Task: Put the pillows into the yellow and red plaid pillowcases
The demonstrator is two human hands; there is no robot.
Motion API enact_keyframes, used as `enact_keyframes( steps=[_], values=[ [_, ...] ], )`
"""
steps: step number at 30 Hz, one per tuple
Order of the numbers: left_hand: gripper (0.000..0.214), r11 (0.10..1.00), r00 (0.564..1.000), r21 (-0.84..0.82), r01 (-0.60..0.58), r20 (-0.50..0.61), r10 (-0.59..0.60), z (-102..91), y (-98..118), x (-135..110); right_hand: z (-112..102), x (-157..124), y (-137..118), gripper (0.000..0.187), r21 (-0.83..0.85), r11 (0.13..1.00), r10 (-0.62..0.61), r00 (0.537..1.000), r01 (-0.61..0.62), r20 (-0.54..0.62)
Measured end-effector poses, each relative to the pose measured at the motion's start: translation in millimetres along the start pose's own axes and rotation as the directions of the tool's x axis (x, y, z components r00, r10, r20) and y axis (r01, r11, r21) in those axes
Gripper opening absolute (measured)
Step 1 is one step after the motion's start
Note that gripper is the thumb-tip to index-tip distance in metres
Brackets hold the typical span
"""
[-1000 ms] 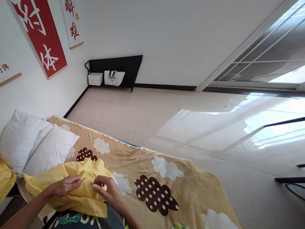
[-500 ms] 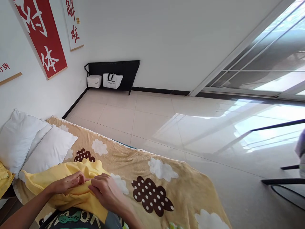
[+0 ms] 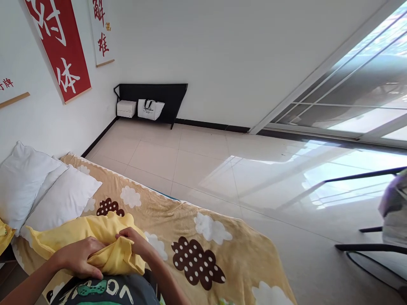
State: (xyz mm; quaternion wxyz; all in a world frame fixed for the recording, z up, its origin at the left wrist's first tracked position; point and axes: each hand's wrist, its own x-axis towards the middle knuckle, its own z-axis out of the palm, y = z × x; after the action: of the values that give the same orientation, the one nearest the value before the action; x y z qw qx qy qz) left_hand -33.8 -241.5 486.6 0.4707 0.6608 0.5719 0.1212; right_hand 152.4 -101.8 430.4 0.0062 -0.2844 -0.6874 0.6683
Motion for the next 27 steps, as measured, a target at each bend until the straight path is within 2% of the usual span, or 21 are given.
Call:
enact_keyframes(
  steps=[3,5,7,9,11,13,16,19,22,24,27],
  values=[
    [0.068,0.971,0.976,0.235,0.035,-0.219,0.018,5.8,-5,-23,-13,-16,12,0.055,0.090,0.993,-0.067,0.997,0.070,-0.036],
    [0.062,0.918,0.930,0.395,0.034,-0.348,0.116,12.9,-14,-36,-26,-29,23,0.058,0.119,0.979,-0.163,0.986,0.164,-0.021],
    [0.042,0.843,0.879,0.538,0.005,-0.404,0.253,21.7,-23,-45,-35,-42,34,0.063,0.141,0.958,-0.257,0.966,0.249,0.040],
    [0.023,0.766,0.839,0.643,-0.013,-0.410,0.359,29.5,-31,-48,-38,-50,43,0.073,0.122,0.952,-0.294,0.951,0.281,0.098],
    [0.020,0.712,0.809,0.702,-0.025,-0.404,0.427,33.5,-33,-47,-36,-55,47,0.078,0.039,0.957,-0.289,0.949,0.286,0.127],
    [0.024,0.701,0.789,0.713,-0.035,-0.411,0.457,32.7,-31,-47,-29,-54,44,0.072,-0.068,0.952,-0.289,0.950,0.298,0.115],
    [0.022,0.750,0.766,0.660,-0.048,-0.458,0.451,25.4,-24,-49,-20,-49,33,0.064,-0.168,0.937,-0.292,0.951,0.306,0.103],
    [0.020,0.807,0.741,0.588,-0.055,-0.518,0.428,19.8,-22,-53,-14,-42,23,0.058,-0.209,0.935,-0.280,0.958,0.287,0.064],
    [0.024,0.853,0.708,0.521,-0.011,-0.598,0.375,24.0,-29,-56,-11,-40,20,0.047,-0.198,0.939,-0.281,0.960,0.280,0.024],
    [0.025,0.880,0.660,0.475,0.029,-0.670,0.340,31.4,-38,-55,-10,-40,20,0.045,-0.141,0.941,-0.313,0.950,0.309,-0.005],
    [0.019,0.916,0.541,0.397,0.063,-0.785,0.303,43.0,-47,-49,-6,-41,19,0.048,-0.008,0.934,-0.356,0.930,0.357,-0.094]
  ],
)
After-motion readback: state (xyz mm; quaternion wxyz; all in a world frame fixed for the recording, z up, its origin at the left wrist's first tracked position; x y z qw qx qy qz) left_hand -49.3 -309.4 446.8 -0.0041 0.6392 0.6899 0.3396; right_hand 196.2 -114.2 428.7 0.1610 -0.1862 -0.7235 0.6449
